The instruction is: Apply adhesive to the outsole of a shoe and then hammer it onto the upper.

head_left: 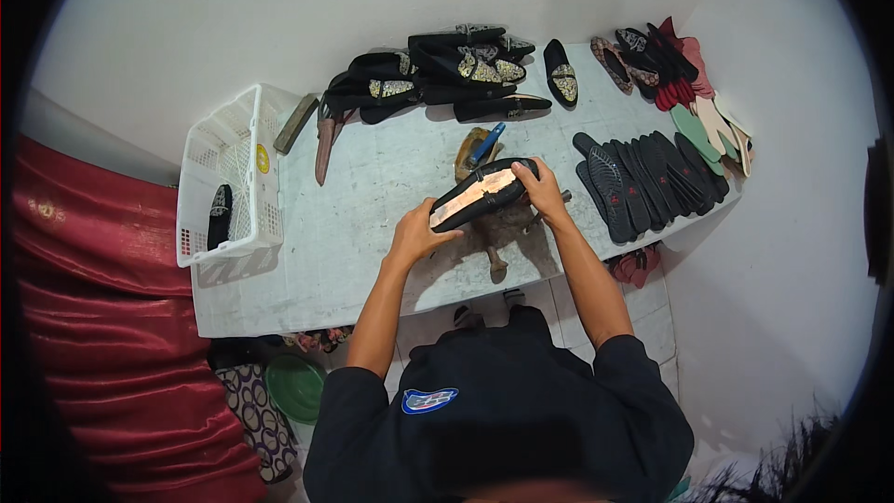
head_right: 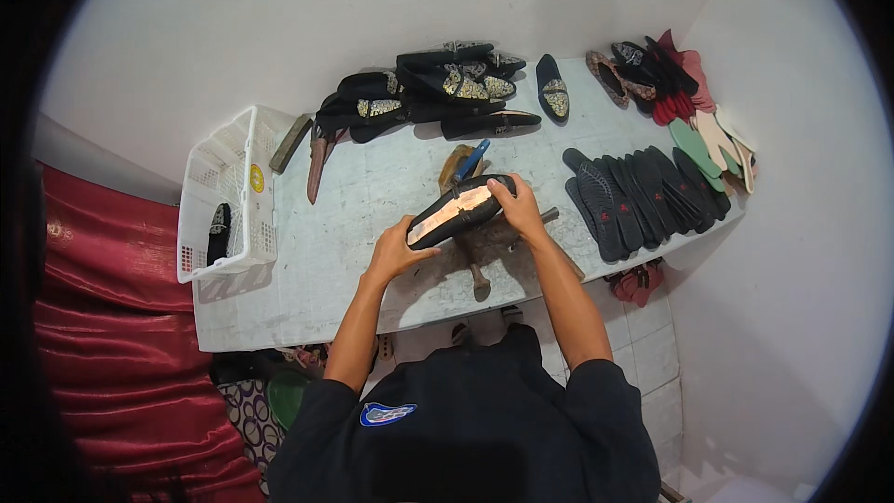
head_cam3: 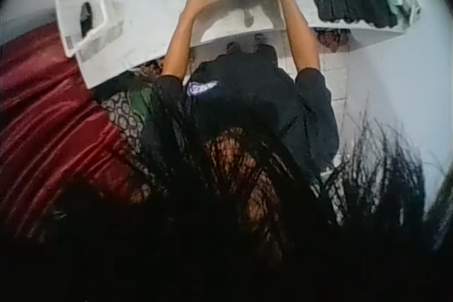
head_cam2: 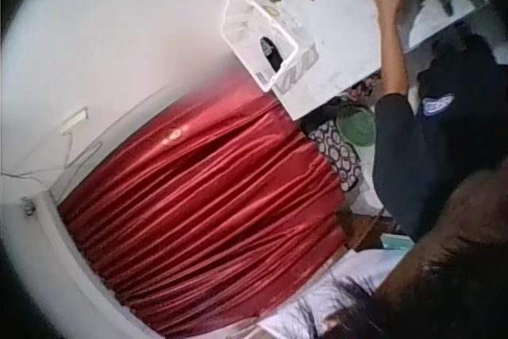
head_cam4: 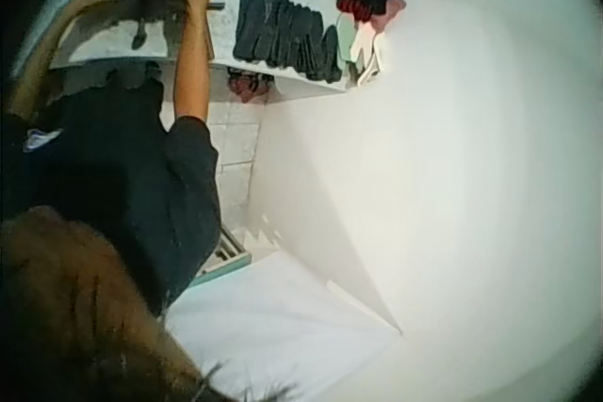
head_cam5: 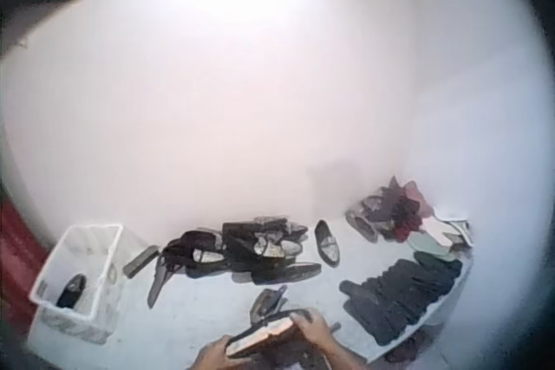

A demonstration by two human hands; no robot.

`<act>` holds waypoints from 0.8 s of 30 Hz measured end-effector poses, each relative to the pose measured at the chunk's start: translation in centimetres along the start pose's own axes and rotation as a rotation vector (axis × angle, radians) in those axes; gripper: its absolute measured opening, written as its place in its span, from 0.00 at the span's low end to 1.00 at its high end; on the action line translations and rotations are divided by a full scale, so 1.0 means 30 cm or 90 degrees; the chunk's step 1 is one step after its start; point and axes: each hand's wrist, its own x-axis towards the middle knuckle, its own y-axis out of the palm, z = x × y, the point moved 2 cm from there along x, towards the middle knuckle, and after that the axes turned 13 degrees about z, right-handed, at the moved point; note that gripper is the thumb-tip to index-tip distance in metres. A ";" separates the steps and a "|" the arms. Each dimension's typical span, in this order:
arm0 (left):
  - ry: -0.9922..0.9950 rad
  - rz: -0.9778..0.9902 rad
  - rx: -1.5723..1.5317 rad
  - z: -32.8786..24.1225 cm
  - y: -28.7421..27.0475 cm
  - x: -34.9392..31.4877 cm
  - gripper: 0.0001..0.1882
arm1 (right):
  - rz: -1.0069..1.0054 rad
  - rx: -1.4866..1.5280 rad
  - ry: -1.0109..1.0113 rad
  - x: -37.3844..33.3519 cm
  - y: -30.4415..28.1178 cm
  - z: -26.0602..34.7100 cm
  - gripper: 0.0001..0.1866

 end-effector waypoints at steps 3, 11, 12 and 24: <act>0.007 -0.027 0.005 0.023 0.012 0.004 0.39 | -0.021 0.013 -0.005 0.004 0.011 -0.005 0.19; 0.060 -0.040 -0.032 0.058 0.017 0.000 0.33 | -0.060 0.020 -0.007 -0.027 0.029 -0.004 0.19; 0.061 -0.038 -0.035 0.058 0.019 -0.003 0.33 | -0.054 0.031 0.009 -0.029 0.031 -0.009 0.20; 0.049 0.001 0.047 -0.104 -0.036 0.022 0.59 | -0.199 -0.176 0.000 -0.080 0.123 0.049 0.28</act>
